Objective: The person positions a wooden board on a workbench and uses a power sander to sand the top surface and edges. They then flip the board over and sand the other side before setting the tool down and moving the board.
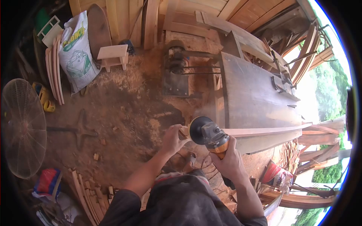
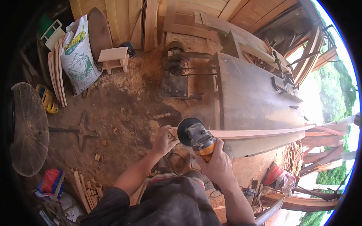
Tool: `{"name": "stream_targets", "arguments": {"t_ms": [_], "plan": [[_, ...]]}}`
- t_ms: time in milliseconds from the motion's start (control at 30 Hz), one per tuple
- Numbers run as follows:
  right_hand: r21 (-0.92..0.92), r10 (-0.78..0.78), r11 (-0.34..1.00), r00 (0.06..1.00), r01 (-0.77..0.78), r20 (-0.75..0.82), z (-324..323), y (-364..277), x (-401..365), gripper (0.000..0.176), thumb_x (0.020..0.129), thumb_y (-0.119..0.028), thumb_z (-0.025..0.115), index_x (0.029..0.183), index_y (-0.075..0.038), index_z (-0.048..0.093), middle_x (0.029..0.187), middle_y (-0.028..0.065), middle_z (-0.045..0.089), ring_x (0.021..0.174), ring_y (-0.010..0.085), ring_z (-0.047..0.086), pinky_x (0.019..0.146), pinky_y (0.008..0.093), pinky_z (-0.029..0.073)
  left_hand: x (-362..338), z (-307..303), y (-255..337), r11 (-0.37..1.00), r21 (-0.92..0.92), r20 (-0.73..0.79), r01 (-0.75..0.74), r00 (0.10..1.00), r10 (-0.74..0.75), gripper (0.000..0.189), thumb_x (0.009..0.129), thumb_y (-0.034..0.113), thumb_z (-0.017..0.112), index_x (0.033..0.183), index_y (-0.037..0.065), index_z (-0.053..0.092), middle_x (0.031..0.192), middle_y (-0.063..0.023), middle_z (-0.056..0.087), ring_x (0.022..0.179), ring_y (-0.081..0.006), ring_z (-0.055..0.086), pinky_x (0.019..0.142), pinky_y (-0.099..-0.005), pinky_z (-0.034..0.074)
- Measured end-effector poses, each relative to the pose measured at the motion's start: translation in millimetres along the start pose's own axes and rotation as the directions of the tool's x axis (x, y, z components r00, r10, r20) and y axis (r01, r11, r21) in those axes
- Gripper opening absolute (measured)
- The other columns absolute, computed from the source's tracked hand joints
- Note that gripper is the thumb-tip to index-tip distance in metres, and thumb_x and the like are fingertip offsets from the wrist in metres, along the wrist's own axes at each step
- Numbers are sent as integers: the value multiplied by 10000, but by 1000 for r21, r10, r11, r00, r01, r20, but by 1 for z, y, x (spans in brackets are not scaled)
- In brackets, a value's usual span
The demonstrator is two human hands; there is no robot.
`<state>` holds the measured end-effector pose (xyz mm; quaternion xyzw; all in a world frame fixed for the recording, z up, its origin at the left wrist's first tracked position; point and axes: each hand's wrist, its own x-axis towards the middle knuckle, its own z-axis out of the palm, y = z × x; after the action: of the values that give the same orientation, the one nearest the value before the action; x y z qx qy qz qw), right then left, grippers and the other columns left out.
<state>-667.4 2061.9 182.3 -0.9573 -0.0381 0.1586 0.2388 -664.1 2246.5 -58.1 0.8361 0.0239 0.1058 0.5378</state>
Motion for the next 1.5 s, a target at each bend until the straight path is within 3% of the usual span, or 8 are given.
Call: {"name": "stream_targets", "arguments": {"t_ms": [300, 467, 667, 767, 900, 1033, 1167, 1500], "plan": [[-29, 23, 999, 996, -21, 83, 12, -36, 10, 748, 905, -286, 791, 1419, 2, 330, 990, 343, 711, 935, 557, 703, 801, 594, 568, 2, 6, -12, 1000, 13, 63, 13, 998, -14, 531, 754, 194, 934, 1195, 111, 650, 1142, -119, 693, 1135, -336, 649, 939, -442, 551], [12, 42, 999, 995, -41, -95, -7, 28, 1, 702, 907, -240, 799, 1382, 9, 345, 998, 357, 697, 943, 578, 686, 812, 606, 544, 4, -1, 3, 1000, -15, 17, 8, 1000, -8, 568, 745, 225, 951, 1183, 83, 620, 1153, -115, 699, 1125, -346, 638, 966, -447, 537], [79, 279, 960, 936, -269, -214, -59, 141, -2, 665, 929, -271, 796, 1342, 6, 354, 1105, 370, 670, 1059, 554, 677, 845, 563, 541, 4, 2, 0, 999, -52, 50, 3, 999, 0, 609, 751, 221, 958, 1201, 62, 580, 1170, -130, 696, 1140, -367, 620, 1000, -460, 517], [176, 407, 907, 903, -383, -134, -63, 102, -5, 648, 938, -283, 785, 1334, 1, 358, 1133, 377, 663, 1092, 544, 674, 873, 555, 543, 1, 7, -9, 995, -96, 41, 15, 999, -11, 628, 741, 205, 965, 1215, 59, 581, 1179, -139, 685, 1141, -364, 623, 1001, -452, 514], [-12, 185, 983, 982, -185, 29, -24, 18, 1, 730, 903, -327, 804, 1379, 10, 365, 1062, 360, 700, 1012, 560, 692, 842, 584, 551, -1, 13, -11, 972, -209, 47, 108, 994, -100, 639, 715, 167, 973, 1217, 52, 595, 1189, -154, 668, 1114, -358, 639, 976, -440, 514], [14, 64, 998, 987, -67, 145, -11, 0, 7, 661, 926, -365, 761, 1322, 0, 376, 1020, 336, 711, 901, 532, 717, 784, 600, 563, -2, 17, -27, 992, -120, 20, 26, 1000, -24, 630, 691, 119, 972, 1203, 40, 614, 1174, -164, 661, 1079, -353, 681, 916, -438, 525], [8, 98, 995, 995, -98, 25, -28, 43, 4, 682, 921, -379, 769, 1331, 0, 378, 1015, 337, 715, 897, 534, 719, 785, 591, 569, 0, 12, -3, 967, -203, 58, 151, 988, -142, 630, 721, 106, 976, 1224, 32, 602, 1177, -151, 664, 1107, -297, 685, 963, -398, 540], [71, 334, 942, 931, -327, -148, -95, 171, -2, 662, 894, -312, 793, 1318, -3, 389, 956, 348, 715, 927, 566, 704, 818, 597, 556, -2, 15, -5, 992, -127, 39, 13, 999, -8, 664, 755, 36, 952, 1281, 24, 547, 1248, -118, 563, 1136, -247, 640, 964, -380, 569]]}}
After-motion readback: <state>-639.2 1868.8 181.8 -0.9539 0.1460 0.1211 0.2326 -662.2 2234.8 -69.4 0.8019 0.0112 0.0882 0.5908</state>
